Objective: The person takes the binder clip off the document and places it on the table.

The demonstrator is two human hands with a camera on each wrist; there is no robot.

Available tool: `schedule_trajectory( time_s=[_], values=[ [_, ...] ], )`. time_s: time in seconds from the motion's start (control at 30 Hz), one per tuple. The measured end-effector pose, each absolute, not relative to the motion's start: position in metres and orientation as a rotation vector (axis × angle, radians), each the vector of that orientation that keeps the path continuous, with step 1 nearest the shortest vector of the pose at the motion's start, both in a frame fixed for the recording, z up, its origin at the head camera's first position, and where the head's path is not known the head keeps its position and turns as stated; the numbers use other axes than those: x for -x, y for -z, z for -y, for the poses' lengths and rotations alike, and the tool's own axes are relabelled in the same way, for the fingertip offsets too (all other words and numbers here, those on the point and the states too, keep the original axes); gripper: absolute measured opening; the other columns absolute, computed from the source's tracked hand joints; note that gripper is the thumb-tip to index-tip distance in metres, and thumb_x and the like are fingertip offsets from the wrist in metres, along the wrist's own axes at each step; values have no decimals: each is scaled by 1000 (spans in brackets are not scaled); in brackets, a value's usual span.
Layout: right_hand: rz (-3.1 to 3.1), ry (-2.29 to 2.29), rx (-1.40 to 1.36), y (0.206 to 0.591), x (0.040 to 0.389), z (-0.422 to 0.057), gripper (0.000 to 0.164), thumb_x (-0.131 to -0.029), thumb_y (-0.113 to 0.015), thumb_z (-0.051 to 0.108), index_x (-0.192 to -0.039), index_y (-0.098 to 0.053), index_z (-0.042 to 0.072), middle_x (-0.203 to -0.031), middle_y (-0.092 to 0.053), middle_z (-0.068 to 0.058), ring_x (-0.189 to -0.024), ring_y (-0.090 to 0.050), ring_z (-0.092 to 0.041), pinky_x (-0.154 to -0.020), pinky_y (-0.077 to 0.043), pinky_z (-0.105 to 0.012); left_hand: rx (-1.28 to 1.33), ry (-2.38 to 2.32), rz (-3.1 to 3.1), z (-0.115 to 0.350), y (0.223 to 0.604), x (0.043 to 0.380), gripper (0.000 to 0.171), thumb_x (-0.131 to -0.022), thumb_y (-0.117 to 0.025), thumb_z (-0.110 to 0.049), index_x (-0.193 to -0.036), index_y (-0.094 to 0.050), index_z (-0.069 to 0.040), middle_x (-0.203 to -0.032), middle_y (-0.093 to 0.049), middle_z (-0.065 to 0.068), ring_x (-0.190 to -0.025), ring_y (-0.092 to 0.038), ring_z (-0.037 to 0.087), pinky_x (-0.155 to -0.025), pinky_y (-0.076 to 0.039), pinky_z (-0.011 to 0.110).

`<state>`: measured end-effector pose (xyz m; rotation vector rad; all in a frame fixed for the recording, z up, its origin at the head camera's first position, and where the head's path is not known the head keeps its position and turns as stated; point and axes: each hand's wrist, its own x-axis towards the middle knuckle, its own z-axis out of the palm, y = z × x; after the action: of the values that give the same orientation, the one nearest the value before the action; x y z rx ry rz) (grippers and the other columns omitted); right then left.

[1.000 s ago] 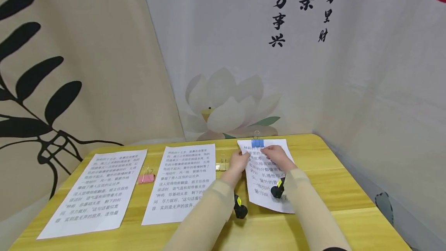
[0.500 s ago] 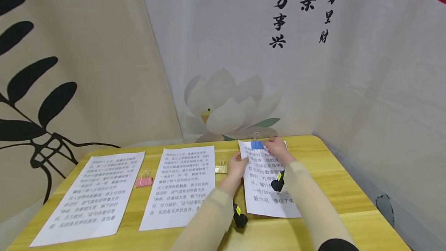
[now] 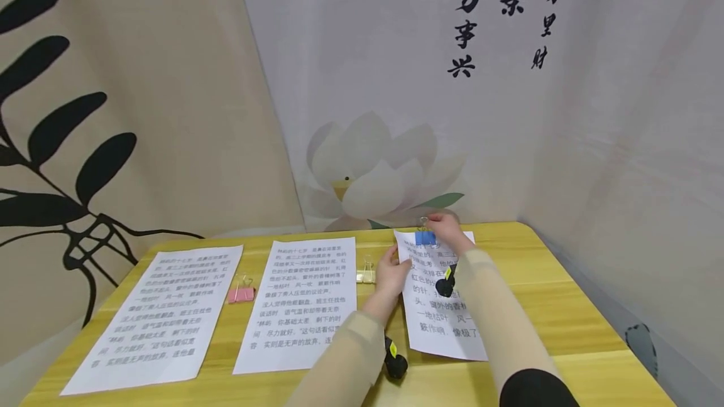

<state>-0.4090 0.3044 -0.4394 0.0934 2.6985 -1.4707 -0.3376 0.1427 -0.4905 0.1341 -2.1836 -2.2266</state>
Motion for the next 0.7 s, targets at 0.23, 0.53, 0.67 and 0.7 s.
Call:
schedule_trajectory(
  time_s=[0.23,0.53,0.67,0.7],
  values=[
    [-2711,1458,-75,435,409,-301,49,-100,-48,18,-140,-40,-9,-138,-45,-29,-120,-48,-42,-101,-39,-53,-125,2185,2204,-145,493,337,57,-86,-66,-4,-140,-49,-5,-100,-67,15,-72,-66,21,-64,-56,32],
    [-2826,1347,56,431,415,-306,35,-95,-58,13,-121,-58,-10,-120,-59,-26,-110,-54,-39,-96,-43,-52,-114,2147,2232,-147,493,337,53,-86,-64,-2,-137,-52,-2,-97,-68,14,-71,-65,19,-63,-56,31],
    [-2907,1258,164,426,415,-308,25,-93,-61,11,-106,-65,-9,-105,-64,-22,-99,-57,-35,-88,-47,-50,-121,2120,2235,-146,493,336,52,-84,-64,-1,-135,-53,-2,-93,-68,11,-68,-64,17,-60,-55,30],
    [-2912,1251,181,425,415,-309,24,-92,-62,11,-104,-66,-9,-103,-65,-22,-97,-58,-35,-86,-48,-49,-115,2112,2235,-146,493,336,52,-83,-64,-1,-134,-54,-2,-92,-68,11,-67,-64,17,-59,-55,30]
  ],
)
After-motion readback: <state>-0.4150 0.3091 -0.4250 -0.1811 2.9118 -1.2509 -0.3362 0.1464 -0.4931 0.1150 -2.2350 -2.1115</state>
